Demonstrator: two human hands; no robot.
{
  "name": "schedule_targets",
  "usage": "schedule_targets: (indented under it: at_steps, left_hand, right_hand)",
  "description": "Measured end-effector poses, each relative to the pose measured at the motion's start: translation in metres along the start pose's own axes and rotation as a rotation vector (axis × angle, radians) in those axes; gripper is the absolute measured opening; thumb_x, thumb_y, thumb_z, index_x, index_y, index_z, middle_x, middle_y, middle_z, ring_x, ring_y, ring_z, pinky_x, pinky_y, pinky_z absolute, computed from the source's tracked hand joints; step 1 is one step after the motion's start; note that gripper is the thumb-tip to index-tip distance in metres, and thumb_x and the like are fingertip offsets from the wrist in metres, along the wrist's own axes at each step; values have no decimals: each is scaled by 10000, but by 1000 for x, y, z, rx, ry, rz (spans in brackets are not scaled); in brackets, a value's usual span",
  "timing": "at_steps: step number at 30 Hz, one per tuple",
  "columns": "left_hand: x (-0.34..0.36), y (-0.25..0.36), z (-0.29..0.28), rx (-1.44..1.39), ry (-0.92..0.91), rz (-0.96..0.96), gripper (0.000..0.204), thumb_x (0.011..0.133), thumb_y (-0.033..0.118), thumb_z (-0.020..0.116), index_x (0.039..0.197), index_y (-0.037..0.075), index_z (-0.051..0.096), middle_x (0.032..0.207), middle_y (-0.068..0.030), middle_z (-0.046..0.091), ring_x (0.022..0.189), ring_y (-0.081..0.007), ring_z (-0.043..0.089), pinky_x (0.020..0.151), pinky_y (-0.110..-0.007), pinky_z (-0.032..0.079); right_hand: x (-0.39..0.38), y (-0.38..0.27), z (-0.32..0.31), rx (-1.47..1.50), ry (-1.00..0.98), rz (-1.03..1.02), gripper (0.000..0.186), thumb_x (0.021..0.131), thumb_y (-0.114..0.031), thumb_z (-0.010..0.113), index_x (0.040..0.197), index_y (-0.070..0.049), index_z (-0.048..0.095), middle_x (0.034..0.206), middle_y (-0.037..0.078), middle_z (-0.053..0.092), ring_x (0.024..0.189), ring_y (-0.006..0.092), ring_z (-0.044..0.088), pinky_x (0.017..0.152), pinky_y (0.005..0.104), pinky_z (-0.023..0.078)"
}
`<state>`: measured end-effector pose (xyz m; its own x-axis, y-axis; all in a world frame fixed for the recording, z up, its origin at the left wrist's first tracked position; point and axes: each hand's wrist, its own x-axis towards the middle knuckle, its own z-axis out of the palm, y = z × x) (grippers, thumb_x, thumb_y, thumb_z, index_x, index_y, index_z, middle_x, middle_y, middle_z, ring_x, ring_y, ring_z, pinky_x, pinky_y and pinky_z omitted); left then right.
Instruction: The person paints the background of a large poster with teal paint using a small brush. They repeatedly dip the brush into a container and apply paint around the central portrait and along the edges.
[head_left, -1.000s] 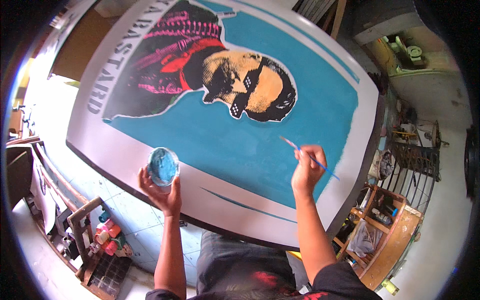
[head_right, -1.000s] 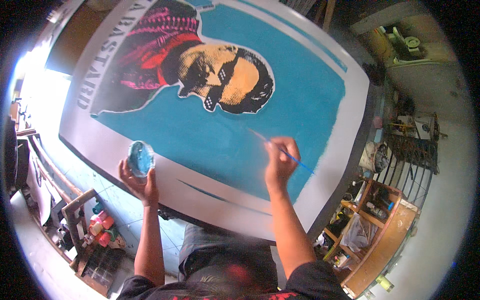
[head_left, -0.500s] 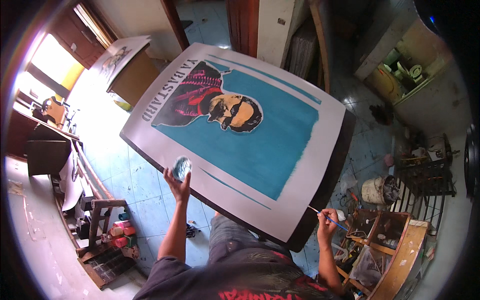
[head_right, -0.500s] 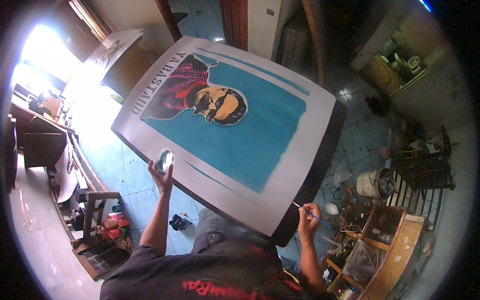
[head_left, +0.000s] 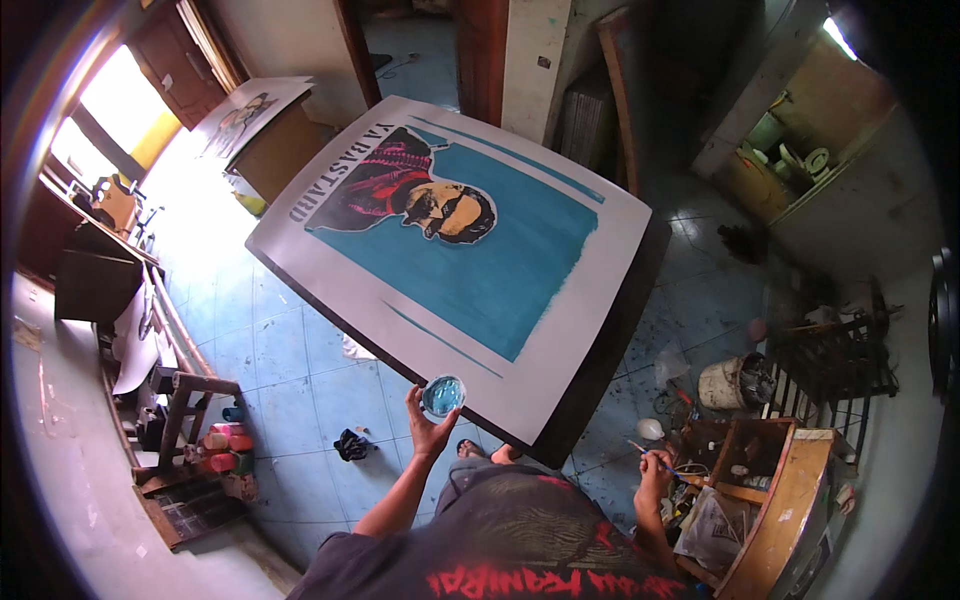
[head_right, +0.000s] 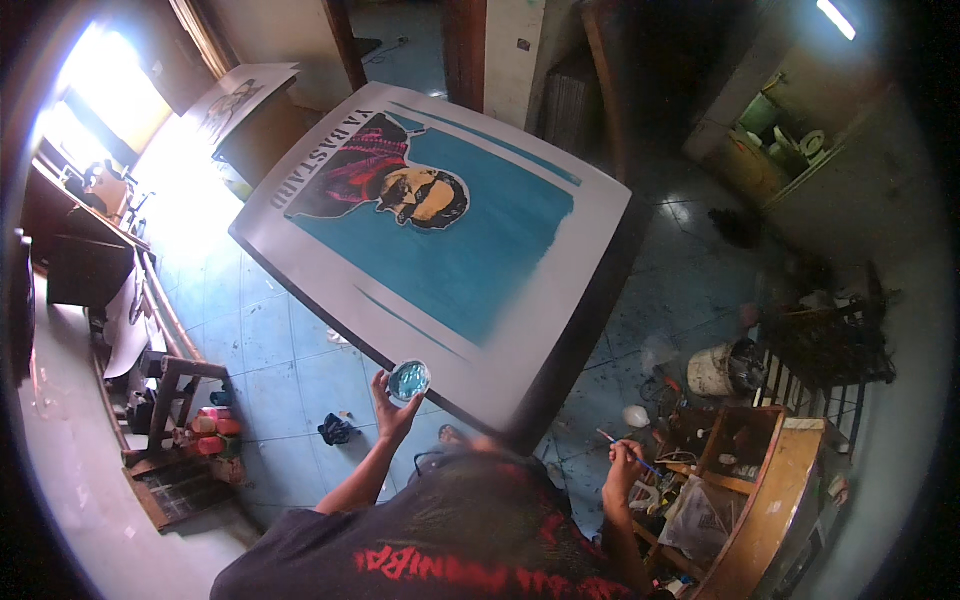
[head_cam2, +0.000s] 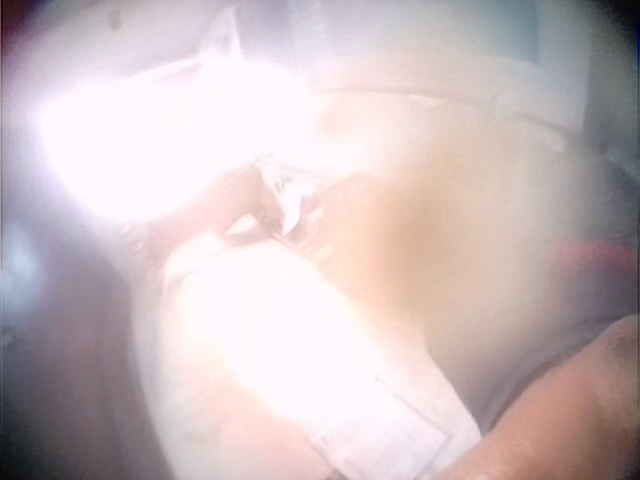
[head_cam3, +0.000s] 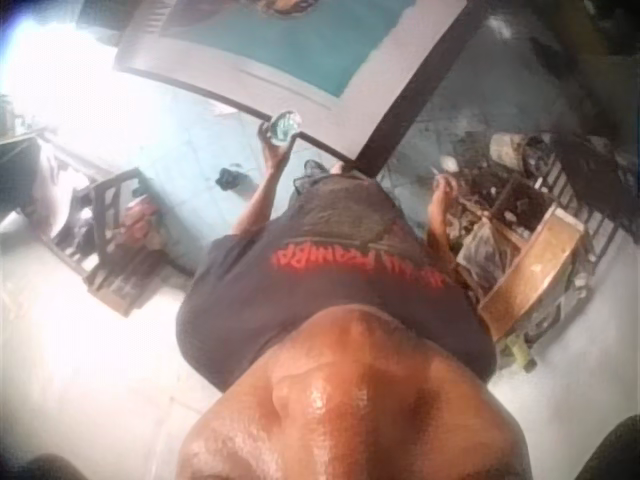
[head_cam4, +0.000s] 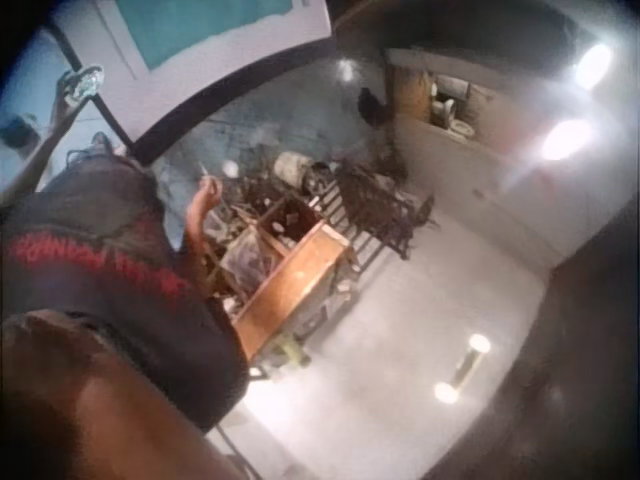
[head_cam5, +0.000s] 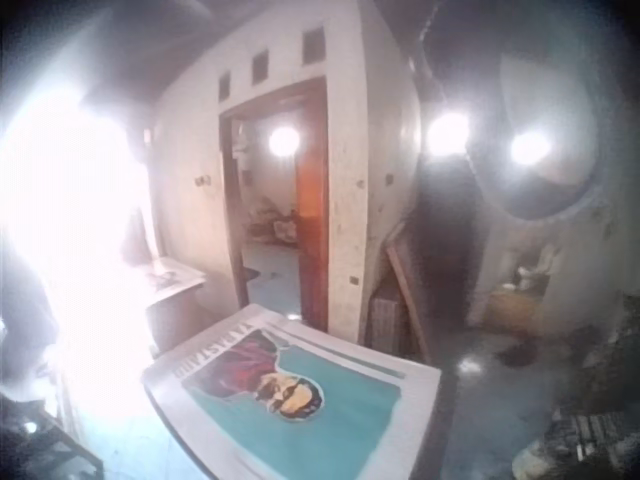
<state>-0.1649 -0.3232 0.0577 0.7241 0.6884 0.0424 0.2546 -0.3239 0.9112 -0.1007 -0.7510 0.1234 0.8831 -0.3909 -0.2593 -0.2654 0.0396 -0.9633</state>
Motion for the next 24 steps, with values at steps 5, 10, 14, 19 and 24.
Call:
schedule_targets:
  at_steps: [5,10,14,19,24]
  left_hand:
    - [-7,1,-2,86,34,176,968,627,271,866,1369,-5,308,1287,-192,447,1190,-321,470,978,-397,408]
    - [-32,27,10,97,98,197,991,614,274,871,1378,4,301,1316,-188,432,1188,-322,476,959,-411,426]
    - [-43,58,29,129,84,230,1007,592,252,877,1382,18,297,1315,-185,435,1190,-323,476,978,-411,420]
    - [-41,107,86,149,163,246,1015,592,252,878,1384,12,289,1325,-182,420,1211,-322,455,986,-420,408]
    - [-51,150,147,181,285,236,1025,590,246,884,1389,18,283,1354,-173,391,1219,-316,445,986,-410,404]
  right_hand:
    - [-14,-26,18,-57,-198,-37,36,843,-61,579,852,-40,552,740,35,586,631,84,507,596,220,414]
    - [18,-60,41,-72,-344,-100,61,873,-84,573,882,-38,534,789,38,583,696,98,522,660,233,428]
    - [43,-93,66,-88,-407,-185,78,878,-89,596,901,-33,547,804,41,597,721,99,545,682,236,444]
    - [103,-110,69,-120,-566,-281,71,880,-84,606,886,-35,557,805,40,602,741,93,564,691,236,458]
    - [177,-131,71,-200,-744,-397,80,878,-95,610,872,-32,562,802,26,597,732,84,561,676,243,463]
